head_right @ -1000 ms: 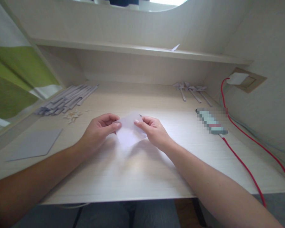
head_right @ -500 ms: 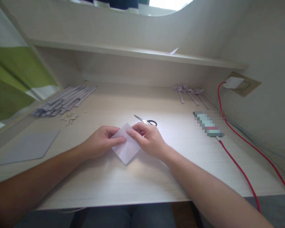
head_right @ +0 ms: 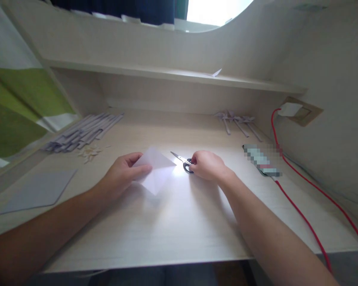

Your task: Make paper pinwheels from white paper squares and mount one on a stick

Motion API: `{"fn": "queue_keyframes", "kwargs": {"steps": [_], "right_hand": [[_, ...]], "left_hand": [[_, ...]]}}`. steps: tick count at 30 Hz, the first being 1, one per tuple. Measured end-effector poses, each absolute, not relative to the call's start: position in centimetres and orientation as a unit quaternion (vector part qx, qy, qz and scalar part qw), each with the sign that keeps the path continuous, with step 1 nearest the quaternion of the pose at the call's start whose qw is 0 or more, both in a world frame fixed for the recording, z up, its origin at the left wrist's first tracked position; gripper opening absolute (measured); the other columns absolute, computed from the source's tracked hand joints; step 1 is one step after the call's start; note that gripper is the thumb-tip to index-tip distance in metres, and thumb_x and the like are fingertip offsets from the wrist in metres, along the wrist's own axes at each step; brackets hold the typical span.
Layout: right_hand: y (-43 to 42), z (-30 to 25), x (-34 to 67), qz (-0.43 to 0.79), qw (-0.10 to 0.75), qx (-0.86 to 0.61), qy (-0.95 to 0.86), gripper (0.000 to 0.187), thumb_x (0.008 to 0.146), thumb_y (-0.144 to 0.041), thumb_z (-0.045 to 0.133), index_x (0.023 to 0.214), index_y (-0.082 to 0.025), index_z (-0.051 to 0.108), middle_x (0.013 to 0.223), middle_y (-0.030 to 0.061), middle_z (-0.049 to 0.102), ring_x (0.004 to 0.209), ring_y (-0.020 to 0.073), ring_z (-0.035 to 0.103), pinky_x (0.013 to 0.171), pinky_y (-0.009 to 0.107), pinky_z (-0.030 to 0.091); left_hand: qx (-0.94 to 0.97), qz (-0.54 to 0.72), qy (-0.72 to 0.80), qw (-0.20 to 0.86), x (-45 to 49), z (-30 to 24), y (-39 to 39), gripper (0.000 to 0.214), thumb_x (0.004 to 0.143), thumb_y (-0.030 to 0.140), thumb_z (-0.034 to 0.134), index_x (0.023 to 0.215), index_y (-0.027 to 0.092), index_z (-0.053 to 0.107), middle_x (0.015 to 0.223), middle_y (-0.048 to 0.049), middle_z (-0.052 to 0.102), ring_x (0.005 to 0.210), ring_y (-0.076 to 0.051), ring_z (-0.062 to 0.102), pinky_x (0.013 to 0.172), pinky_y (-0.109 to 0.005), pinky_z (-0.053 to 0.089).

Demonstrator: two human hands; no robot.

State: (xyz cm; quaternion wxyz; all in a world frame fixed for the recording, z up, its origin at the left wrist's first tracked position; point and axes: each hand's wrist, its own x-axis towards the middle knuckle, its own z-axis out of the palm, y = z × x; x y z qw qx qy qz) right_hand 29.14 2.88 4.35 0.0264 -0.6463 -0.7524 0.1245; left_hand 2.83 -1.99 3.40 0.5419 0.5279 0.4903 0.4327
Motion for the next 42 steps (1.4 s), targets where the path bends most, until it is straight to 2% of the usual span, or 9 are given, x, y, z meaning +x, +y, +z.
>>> {"fn": "queue_keyframes", "kwargs": {"steps": [3,7,15,20,23,26,31,36,42], "right_hand": [[3.1,4.7,28.9,0.088,-0.034,-0.638,-0.764,0.016,0.078,-0.031,0.069,0.067,-0.021,0.075,0.068,0.0119,0.073,0.057,0.0222,0.060,0.055,0.033,0.030],[3.0,5.0,28.9,0.060,-0.052,-0.629,-0.774,0.018,0.078,-0.035,0.070,0.072,-0.020,0.077,0.074,0.0144,0.074,0.061,0.0228,0.061,0.057,0.033,0.030],[2.4,5.9,30.0,0.148,-0.065,-0.632,-0.758,0.018,0.079,-0.035,0.073,0.083,-0.017,0.078,0.075,0.0096,0.073,0.064,0.0190,0.060,0.057,0.031,0.030],[2.1,5.2,30.7,0.256,0.043,-0.616,-0.744,0.032,0.083,-0.048,0.072,0.076,-0.017,0.071,0.069,0.0037,0.065,0.060,0.0158,0.051,0.055,0.030,0.030],[1.7,4.9,30.0,0.381,0.170,-0.572,-0.706,0.049,0.084,-0.066,0.070,0.077,-0.018,0.062,0.069,-0.0003,0.055,0.061,0.0137,0.046,0.058,0.028,0.034],[0.8,4.8,28.5,0.488,0.242,-0.525,-0.654,0.054,0.080,-0.070,0.072,0.086,-0.017,0.063,0.082,0.0017,0.058,0.070,0.0143,0.050,0.065,0.028,0.039],[-0.5,4.1,25.8,0.597,0.255,-0.444,-0.617,0.052,0.081,-0.067,0.073,0.078,-0.017,0.058,0.075,0.0004,0.054,0.067,0.0137,0.048,0.066,0.029,0.036],[-1.4,3.0,25.5,0.619,0.236,-0.421,-0.619,0.048,0.075,-0.057,0.085,0.081,-0.017,0.059,0.070,-0.0031,0.049,0.064,0.0115,0.040,0.058,0.026,0.027],[-2.2,2.7,25.8,0.632,0.223,-0.437,-0.601,0.043,0.075,-0.050,0.088,0.083,-0.016,0.063,0.073,-0.0021,0.054,0.066,0.0111,0.045,0.059,0.025,0.031]], "left_hand": [[0.521,0.430,0.470,0.568,2.9,3.2,-2.0,0.027,0.069,0.026,0.078,0.093,0.016,0.072,0.083,-0.0037,0.073,0.067,-0.018,0.066,0.057,-0.026,0.050],[0.543,0.423,0.463,0.559,2.6,2.9,-1.7,0.026,0.073,0.030,0.076,0.092,0.014,0.073,0.084,-0.0053,0.073,0.068,-0.016,0.064,0.058,-0.025,0.050],[0.589,0.425,0.503,0.468,2.2,4.7,-2.1,0.022,0.085,0.034,0.067,0.078,0.013,0.066,0.058,0.0006,0.061,0.048,-0.012,0.055,0.045,-0.022,0.042],[0.591,0.440,0.496,0.460,2.4,5.9,-2.6,0.027,0.089,0.037,0.067,0.075,0.014,0.063,0.055,0.0015,0.059,0.046,-0.010,0.054,0.043,-0.020,0.041],[0.573,0.455,0.489,0.475,2.2,5.9,-2.3,0.024,0.087,0.036,0.069,0.086,0.012,0.066,0.066,-0.0010,0.066,0.050,-0.012,0.058,0.045,-0.021,0.046],[0.541,0.475,0.474,0.508,1.8,5.6,-1.8,0.031,0.084,0.036,0.072,0.102,0.012,0.067,0.082,-0.0051,0.072,0.061,-0.016,0.066,0.049,-0.024,0.053],[0.520,0.469,0.450,0.554,0.8,4.6,-1.0,0.043,0.080,0.043,0.079,0.108,0.011,0.071,0.100,-0.0113,0.076,0.083,-0.021,0.072,0.064,-0.029,0.062],[0.533,0.456,0.469,0.537,0.1,4.1,-0.8,0.037,0.081,0.046,0.079,0.094,0.012,0.073,0.083,-0.0082,0.074,0.062,-0.017,0.065,0.053,-0.026,0.055],[0.517,0.486,0.478,0.518,0.1,3.7,-0.7,0.024,0.086,0.036,0.071,0.075,0.016,0.062,0.061,-0.0001,0.060,0.049,-0.010,0.050,0.042,-0.021,0.041]]}}
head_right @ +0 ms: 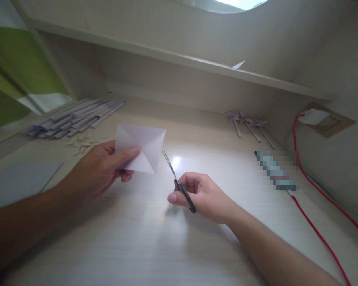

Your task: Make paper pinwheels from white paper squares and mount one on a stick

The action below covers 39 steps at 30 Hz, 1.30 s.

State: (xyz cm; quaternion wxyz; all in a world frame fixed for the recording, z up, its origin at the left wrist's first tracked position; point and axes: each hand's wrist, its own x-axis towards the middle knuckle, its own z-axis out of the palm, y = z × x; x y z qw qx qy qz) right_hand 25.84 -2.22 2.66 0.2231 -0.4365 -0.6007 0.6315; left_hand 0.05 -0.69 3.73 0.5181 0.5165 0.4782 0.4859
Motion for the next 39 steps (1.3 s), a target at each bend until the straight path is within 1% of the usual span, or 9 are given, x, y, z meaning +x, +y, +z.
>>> {"fn": "queue_keyframes", "kwargs": {"steps": [4,9,11,14,17,23,33,36,39], "right_hand": [[-2.6,2.9,25.8,0.635,0.205,-0.449,-0.594,0.042,0.074,-0.048,0.090,0.083,-0.016,0.064,0.072,-0.0020,0.055,0.065,0.0109,0.045,0.058,0.025,0.030],[-2.9,3.0,25.6,0.648,0.209,-0.452,-0.577,0.043,0.069,-0.043,0.094,0.079,-0.016,0.063,0.070,-0.0036,0.053,0.064,0.0100,0.043,0.057,0.024,0.028],[-2.9,2.9,25.7,0.645,0.212,-0.452,-0.579,0.043,0.068,-0.042,0.095,0.079,-0.016,0.062,0.070,-0.0037,0.053,0.064,0.0100,0.043,0.057,0.024,0.028],[-2.9,2.8,25.7,0.635,0.214,-0.457,-0.585,0.042,0.069,-0.042,0.094,0.080,-0.016,0.063,0.070,-0.0034,0.053,0.064,0.0104,0.044,0.057,0.024,0.029],[-2.8,2.7,25.7,0.635,0.215,-0.455,-0.587,0.041,0.070,-0.042,0.094,0.080,-0.017,0.063,0.070,-0.0034,0.053,0.063,0.0105,0.043,0.057,0.024,0.029],[-2.7,2.7,25.7,0.640,0.221,-0.448,-0.584,0.040,0.071,-0.042,0.093,0.080,-0.018,0.062,0.066,-0.0052,0.050,0.059,0.0094,0.038,0.053,0.024,0.026],[-3.0,2.9,25.9,0.645,0.194,-0.450,-0.587,0.041,0.072,-0.042,0.093,0.085,-0.017,0.063,0.074,-0.0026,0.056,0.067,0.0108,0.046,0.058,0.024,0.030],[-3.0,2.9,25.7,0.647,0.186,-0.456,-0.582,0.041,0.071,-0.042,0.093,0.084,-0.017,0.063,0.073,-0.0024,0.057,0.065,0.0106,0.046,0.057,0.024,0.030],[-3.0,3.1,25.6,0.651,0.180,-0.457,-0.578,0.041,0.071,-0.043,0.093,0.083,-0.017,0.064,0.069,-0.0034,0.056,0.059,0.0093,0.042,0.053,0.024,0.028]], "left_hand": [[0.491,0.485,0.483,0.539,0.5,4.0,-0.8,0.013,0.080,0.027,0.068,0.077,0.017,0.060,0.062,0.0001,0.063,0.048,-0.013,0.054,0.041,-0.023,0.045],[0.534,0.429,0.476,0.551,0.5,4.4,-1.3,0.023,0.083,0.037,0.070,0.088,0.015,0.066,0.072,-0.0048,0.073,0.058,-0.018,0.068,0.047,-0.026,0.056],[0.544,0.429,0.482,0.537,0.4,4.5,-1.4,0.024,0.084,0.038,0.071,0.086,0.016,0.063,0.067,-0.0031,0.071,0.054,-0.017,0.066,0.045,-0.024,0.053],[0.540,0.441,0.486,0.527,0.4,4.5,-1.4,0.023,0.084,0.037,0.070,0.081,0.018,0.057,0.055,0.0017,0.062,0.042,-0.013,0.056,0.038,-0.021,0.043],[0.526,0.448,0.478,0.542,0.6,4.5,-1.3,0.019,0.081,0.032,0.068,0.075,0.019,0.055,0.052,0.0027,0.056,0.039,-0.011,0.050,0.036,-0.020,0.037],[0.519,0.428,0.477,0.565,0.7,4.7,-1.2,0.015,0.068,0.030,0.073,0.071,0.018,0.064,0.060,-0.0031,0.064,0.051,-0.017,0.058,0.043,-0.027,0.048],[0.504,0.487,0.469,0.538,-0.2,3.6,-0.7,0.023,0.081,0.036,0.076,0.078,0.016,0.065,0.066,-0.0019,0.064,0.048,-0.011,0.053,0.042,-0.023,0.041],[0.482,0.484,0.464,0.564,0.1,4.0,-0.9,0.018,0.081,0.030,0.070,0.074,0.016,0.062,0.060,-0.0014,0.061,0.044,-0.012,0.051,0.039,-0.023,0.039],[0.472,0.470,0.466,0.583,0.4,4.5,-1.1,0.013,0.077,0.028,0.066,0.075,0.016,0.062,0.060,-0.0035,0.064,0.047,-0.015,0.057,0.039,-0.024,0.043]]}}
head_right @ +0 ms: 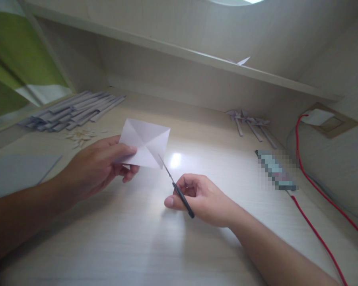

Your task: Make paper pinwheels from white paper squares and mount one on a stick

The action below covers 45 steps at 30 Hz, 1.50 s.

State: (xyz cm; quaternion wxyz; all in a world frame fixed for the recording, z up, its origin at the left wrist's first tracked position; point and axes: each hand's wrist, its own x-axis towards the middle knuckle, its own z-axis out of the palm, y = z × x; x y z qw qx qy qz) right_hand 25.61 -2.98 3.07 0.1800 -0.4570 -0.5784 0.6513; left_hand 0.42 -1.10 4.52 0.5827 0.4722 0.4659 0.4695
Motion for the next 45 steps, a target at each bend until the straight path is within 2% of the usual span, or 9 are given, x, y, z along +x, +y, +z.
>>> {"fn": "queue_keyframes", "kwargs": {"steps": [5,8,13,19,22,27,32,39,45], "right_hand": [[-3.0,3.3,25.5,0.647,0.181,-0.462,-0.579,0.042,0.070,-0.044,0.093,0.081,-0.018,0.063,0.065,-0.0045,0.055,0.055,0.0085,0.041,0.050,0.024,0.027],[-3.0,3.3,25.6,0.653,0.181,-0.458,-0.575,0.043,0.069,-0.045,0.093,0.081,-0.018,0.062,0.065,-0.0048,0.054,0.054,0.0082,0.040,0.049,0.024,0.026],[-3.1,3.3,25.4,0.658,0.182,-0.460,-0.568,0.042,0.069,-0.043,0.094,0.081,-0.018,0.063,0.066,-0.0048,0.054,0.056,0.0080,0.038,0.049,0.023,0.024],[-3.0,3.5,25.3,0.646,0.187,-0.462,-0.579,0.043,0.069,-0.046,0.093,0.080,-0.018,0.062,0.060,-0.0060,0.053,0.052,0.0080,0.041,0.048,0.023,0.027],[-3.0,3.4,25.3,0.644,0.187,-0.463,-0.580,0.045,0.069,-0.048,0.093,0.079,-0.018,0.061,0.059,-0.0059,0.054,0.051,0.0079,0.042,0.048,0.024,0.028],[-3.0,3.2,25.4,0.634,0.190,-0.462,-0.591,0.045,0.071,-0.051,0.091,0.079,-0.018,0.061,0.059,-0.0051,0.055,0.051,0.0087,0.044,0.047,0.023,0.029],[-2.9,3.2,25.4,0.635,0.196,-0.464,-0.586,0.045,0.072,-0.051,0.090,0.080,-0.018,0.060,0.059,-0.0046,0.056,0.050,0.0095,0.047,0.047,0.023,0.032],[-2.8,3.0,25.5,0.630,0.200,-0.463,-0.591,0.042,0.074,-0.049,0.089,0.081,-0.018,0.061,0.059,-0.0042,0.057,0.050,0.0096,0.049,0.047,0.022,0.033],[-2.9,2.9,25.6,0.629,0.203,-0.462,-0.591,0.042,0.075,-0.049,0.088,0.082,-0.018,0.061,0.060,-0.0033,0.059,0.050,0.0100,0.050,0.048,0.022,0.035]], "left_hand": [[0.510,0.421,0.479,0.577,0.4,4.8,-1.2,0.020,0.077,0.035,0.067,0.078,0.015,0.064,0.063,-0.0080,0.070,0.051,-0.020,0.066,0.044,-0.027,0.051],[0.513,0.421,0.493,0.562,0.3,4.6,-1.0,0.020,0.079,0.037,0.066,0.076,0.018,0.060,0.056,-0.0047,0.066,0.044,-0.018,0.061,0.040,-0.025,0.044],[0.534,0.426,0.501,0.532,0.3,4.3,-1.0,0.028,0.082,0.040,0.066,0.065,0.021,0.053,0.045,0.0013,0.052,0.035,-0.011,0.042,0.035,-0.022,0.027],[0.506,0.437,0.502,0.548,0.5,4.7,-1.1,0.018,0.068,0.026,0.064,0.058,0.021,0.050,0.047,0.0017,0.048,0.040,-0.010,0.038,0.038,-0.022,0.024],[0.514,0.427,0.502,0.549,0.4,4.6,-1.0,0.015,0.065,0.023,0.066,0.058,0.021,0.053,0.051,0.0014,0.048,0.042,-0.010,0.039,0.040,-0.023,0.024],[0.558,0.411,0.483,0.536,0.0,3.9,-0.7,0.017,0.075,0.031,0.070,0.064,0.020,0.061,0.057,-0.0009,0.055,0.045,-0.012,0.043,0.042,-0.024,0.031],[0.554,0.392,0.499,0.539,0.0,3.8,-0.8,0.028,0.078,0.036,0.069,0.059,0.020,0.054,0.049,0.0005,0.049,0.041,-0.011,0.040,0.039,-0.023,0.026],[0.506,0.390,0.498,0.587,0.3,4.4,-0.9,0.022,0.064,0.024,0.066,0.053,0.021,0.047,0.048,0.0011,0.045,0.040,-0.009,0.034,0.039,-0.022,0.021],[0.540,0.378,0.492,0.568,-0.1,4.2,-0.7,0.030,0.071,0.031,0.067,0.051,0.021,0.048,0.044,-0.0002,0.047,0.037,-0.009,0.037,0.038,-0.023,0.023]]}}
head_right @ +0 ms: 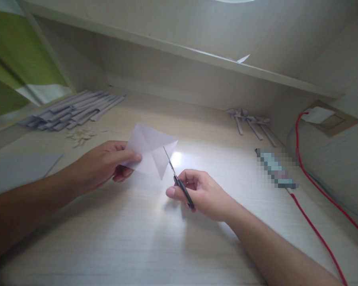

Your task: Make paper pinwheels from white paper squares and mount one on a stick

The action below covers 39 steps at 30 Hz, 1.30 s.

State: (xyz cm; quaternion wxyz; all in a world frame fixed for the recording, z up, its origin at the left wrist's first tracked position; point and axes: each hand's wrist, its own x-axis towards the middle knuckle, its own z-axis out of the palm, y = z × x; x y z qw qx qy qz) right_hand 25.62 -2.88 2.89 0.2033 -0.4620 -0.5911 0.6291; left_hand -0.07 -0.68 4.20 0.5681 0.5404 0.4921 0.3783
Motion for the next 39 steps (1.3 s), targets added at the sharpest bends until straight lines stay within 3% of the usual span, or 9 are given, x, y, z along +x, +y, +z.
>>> {"fn": "queue_keyframes", "kwargs": {"steps": [5,9,39], "right_hand": [[-2.94,3.05,25.58,0.641,0.198,-0.456,-0.585,0.045,0.073,-0.050,0.089,0.082,-0.017,0.061,0.061,-0.0039,0.057,0.052,0.0090,0.049,0.047,0.021,0.034],[-2.88,3.00,25.59,0.647,0.191,-0.452,-0.584,0.042,0.074,-0.047,0.090,0.084,-0.017,0.062,0.065,-0.0035,0.059,0.053,0.0086,0.050,0.047,0.020,0.035],[-3.02,3.19,25.58,0.654,0.184,-0.449,-0.580,0.042,0.074,-0.046,0.091,0.084,-0.016,0.063,0.065,-0.0046,0.059,0.054,0.0071,0.046,0.047,0.020,0.032]], "left_hand": [[0.567,0.376,0.486,0.548,-0.26,4.51,-0.81,0.031,0.087,0.034,0.059,0.060,0.020,0.050,0.041,0.0006,0.052,0.034,-0.010,0.042,0.038,-0.021,0.027],[0.558,0.380,0.476,0.564,-0.21,4.79,-0.88,0.029,0.091,0.033,0.057,0.065,0.020,0.051,0.044,0.0006,0.056,0.035,-0.011,0.049,0.040,-0.021,0.034],[0.568,0.394,0.474,0.546,0.00,4.55,-0.92,0.028,0.091,0.033,0.059,0.068,0.018,0.052,0.047,0.0014,0.059,0.037,-0.011,0.053,0.041,-0.021,0.039]]}}
